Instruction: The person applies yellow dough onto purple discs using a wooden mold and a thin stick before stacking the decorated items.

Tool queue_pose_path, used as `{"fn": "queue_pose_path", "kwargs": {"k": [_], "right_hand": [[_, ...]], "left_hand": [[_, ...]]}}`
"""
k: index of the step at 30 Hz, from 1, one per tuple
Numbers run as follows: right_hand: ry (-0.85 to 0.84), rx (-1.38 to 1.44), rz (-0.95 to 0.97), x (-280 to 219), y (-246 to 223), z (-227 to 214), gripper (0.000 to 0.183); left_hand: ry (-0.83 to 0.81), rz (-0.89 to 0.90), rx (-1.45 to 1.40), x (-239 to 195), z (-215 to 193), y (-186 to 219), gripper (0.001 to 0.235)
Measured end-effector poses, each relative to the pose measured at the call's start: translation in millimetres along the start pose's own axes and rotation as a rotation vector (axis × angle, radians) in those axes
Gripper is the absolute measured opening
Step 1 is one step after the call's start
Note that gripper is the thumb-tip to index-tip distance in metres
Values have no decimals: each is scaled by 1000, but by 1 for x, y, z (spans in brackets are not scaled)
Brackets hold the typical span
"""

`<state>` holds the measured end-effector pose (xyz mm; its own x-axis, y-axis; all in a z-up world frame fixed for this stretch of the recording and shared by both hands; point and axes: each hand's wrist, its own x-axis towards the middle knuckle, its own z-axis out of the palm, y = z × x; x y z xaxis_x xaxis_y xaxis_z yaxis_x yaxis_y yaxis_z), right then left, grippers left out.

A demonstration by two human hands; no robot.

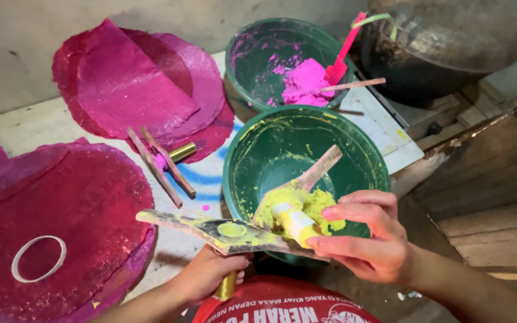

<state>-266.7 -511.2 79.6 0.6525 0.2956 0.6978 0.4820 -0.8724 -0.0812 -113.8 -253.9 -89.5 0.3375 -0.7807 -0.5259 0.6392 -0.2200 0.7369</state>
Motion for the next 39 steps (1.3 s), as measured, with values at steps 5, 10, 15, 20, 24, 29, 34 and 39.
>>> {"fn": "queue_pose_path", "kwargs": {"k": [5,10,15,20,24,29,34,39], "right_hand": [[88,-126,-212,-5,13,11,22],[95,-34,-106,-8,21,10,20],[187,180,331,-30,22,-15,13],[462,745,664,-69,37,-9,5],[525,1122,959,-91,49,2,15],[429,1024,943,-92,57,5,6],[-321,524,889,-93,64,43,15],[-1296,439,619,-81,60,90,23]], "left_hand": [[48,-32,-51,1,-2,0,22],[4,-21,-132,9,1,0,20],[-43,63,-153,14,0,-2,14],[32,45,-118,21,-3,-1,18],[73,66,-109,30,-6,-7,21],[100,248,109,54,-25,-24,15],[368,675,884,86,-43,-41,30],[533,1040,1183,120,-23,-18,51]]}}
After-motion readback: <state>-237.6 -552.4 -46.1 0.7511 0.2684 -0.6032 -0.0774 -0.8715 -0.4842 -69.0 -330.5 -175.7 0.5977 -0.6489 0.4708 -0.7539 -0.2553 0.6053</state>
